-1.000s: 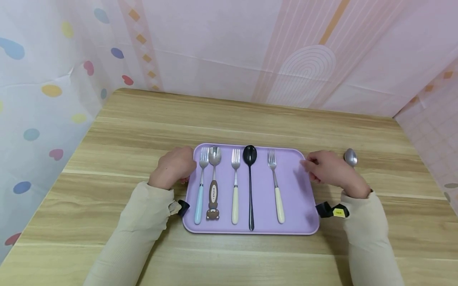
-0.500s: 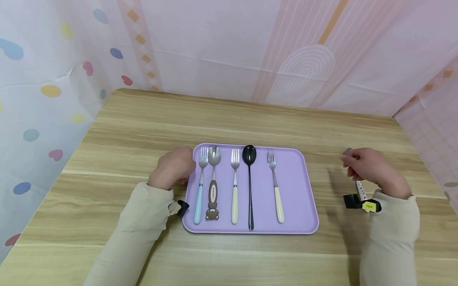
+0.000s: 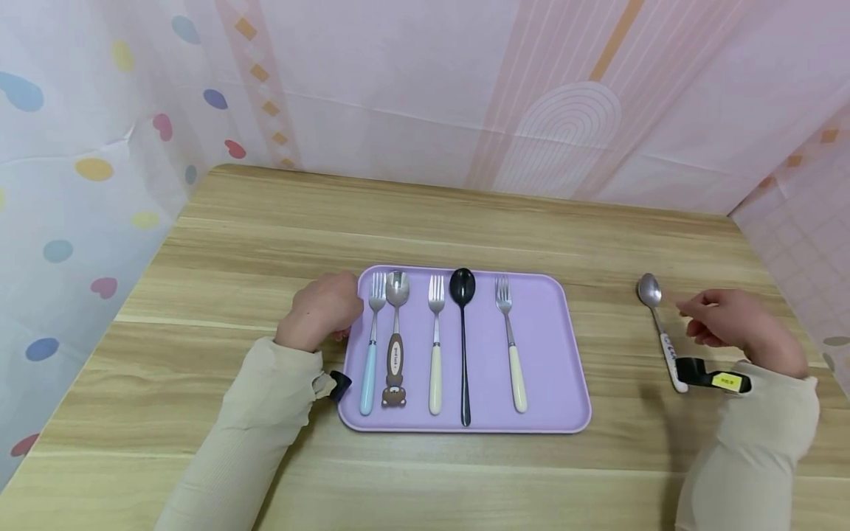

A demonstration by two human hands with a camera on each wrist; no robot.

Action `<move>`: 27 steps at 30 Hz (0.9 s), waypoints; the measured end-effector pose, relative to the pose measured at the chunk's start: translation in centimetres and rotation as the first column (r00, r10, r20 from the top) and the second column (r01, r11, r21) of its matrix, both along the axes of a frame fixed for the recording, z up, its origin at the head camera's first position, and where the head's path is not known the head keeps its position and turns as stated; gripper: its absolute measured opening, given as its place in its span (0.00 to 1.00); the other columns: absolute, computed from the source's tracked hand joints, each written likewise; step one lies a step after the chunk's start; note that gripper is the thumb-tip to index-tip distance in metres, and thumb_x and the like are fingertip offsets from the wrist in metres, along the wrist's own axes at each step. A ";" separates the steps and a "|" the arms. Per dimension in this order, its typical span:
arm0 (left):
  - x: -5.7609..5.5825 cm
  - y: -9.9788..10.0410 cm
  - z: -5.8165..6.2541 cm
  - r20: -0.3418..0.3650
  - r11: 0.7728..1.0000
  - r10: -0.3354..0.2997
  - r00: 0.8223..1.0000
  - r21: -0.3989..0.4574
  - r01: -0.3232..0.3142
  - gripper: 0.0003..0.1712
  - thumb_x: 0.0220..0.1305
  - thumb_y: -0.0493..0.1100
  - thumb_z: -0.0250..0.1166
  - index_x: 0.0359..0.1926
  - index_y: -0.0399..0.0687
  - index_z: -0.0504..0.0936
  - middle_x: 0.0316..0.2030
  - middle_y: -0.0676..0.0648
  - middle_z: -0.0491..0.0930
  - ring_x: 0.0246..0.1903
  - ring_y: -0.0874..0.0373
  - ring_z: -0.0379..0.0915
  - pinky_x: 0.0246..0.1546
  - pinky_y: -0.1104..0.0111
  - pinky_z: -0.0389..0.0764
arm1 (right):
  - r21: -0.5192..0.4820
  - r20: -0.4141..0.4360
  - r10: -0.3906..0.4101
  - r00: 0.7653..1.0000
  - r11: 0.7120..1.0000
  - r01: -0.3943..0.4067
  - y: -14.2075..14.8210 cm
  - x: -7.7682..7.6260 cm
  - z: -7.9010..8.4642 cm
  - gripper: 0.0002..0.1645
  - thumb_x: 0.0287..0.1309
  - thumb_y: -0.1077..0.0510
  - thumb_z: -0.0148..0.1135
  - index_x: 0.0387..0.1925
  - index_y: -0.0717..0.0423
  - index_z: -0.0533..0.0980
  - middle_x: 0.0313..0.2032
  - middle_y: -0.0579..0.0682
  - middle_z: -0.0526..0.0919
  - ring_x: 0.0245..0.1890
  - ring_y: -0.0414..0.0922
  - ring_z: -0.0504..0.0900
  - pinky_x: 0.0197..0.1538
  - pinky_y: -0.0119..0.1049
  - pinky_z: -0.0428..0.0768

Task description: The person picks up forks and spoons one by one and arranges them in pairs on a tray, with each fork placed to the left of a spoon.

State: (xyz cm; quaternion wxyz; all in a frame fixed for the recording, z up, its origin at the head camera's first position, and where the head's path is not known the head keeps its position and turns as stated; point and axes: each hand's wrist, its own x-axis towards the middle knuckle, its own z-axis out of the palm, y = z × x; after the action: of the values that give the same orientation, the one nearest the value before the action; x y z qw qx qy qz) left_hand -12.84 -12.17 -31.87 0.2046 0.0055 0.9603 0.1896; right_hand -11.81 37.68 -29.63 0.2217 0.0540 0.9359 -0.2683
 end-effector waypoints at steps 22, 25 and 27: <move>0.0 0.0 0.0 0.004 1.000 -0.004 1.000 -0.007 0.004 0.10 0.56 0.33 0.48 0.24 0.37 0.74 0.15 0.44 0.72 0.12 0.56 0.68 0.10 0.70 0.65 | 0.155 0.106 0.040 0.994 0.986 -0.057 0.0 -0.5 -2.5 0.24 0.60 0.42 0.50 0.17 0.53 0.67 0.12 0.41 0.64 0.17 0.40 0.67 0.29 0.35 0.67; 0.0 0.0 0.0 0.005 1.000 -0.002 1.000 -0.005 0.002 0.10 0.57 0.33 0.48 0.25 0.37 0.74 0.16 0.43 0.72 0.12 0.56 0.68 0.10 0.71 0.65 | 0.133 0.106 0.047 0.993 0.989 -0.061 -0.1 -0.6 -2.7 0.23 0.61 0.42 0.50 0.22 0.57 0.72 0.14 0.42 0.68 0.18 0.40 0.69 0.30 0.36 0.68; 0.0 0.0 0.0 0.005 1.000 -0.002 1.000 -0.006 0.002 0.10 0.57 0.33 0.48 0.24 0.37 0.74 0.16 0.43 0.72 0.12 0.56 0.68 0.10 0.71 0.65 | 0.130 0.106 0.059 0.993 0.989 -0.073 -0.1 -0.7 -2.7 0.23 0.61 0.43 0.50 0.26 0.59 0.73 0.16 0.42 0.71 0.19 0.40 0.70 0.30 0.36 0.69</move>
State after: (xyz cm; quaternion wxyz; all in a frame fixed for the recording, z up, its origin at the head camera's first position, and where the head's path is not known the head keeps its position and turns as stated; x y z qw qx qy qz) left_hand -12.85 -12.17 -31.90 0.2073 0.0053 0.9604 0.1863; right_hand -12.56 37.55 -32.37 0.2738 0.0513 0.9405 -0.1946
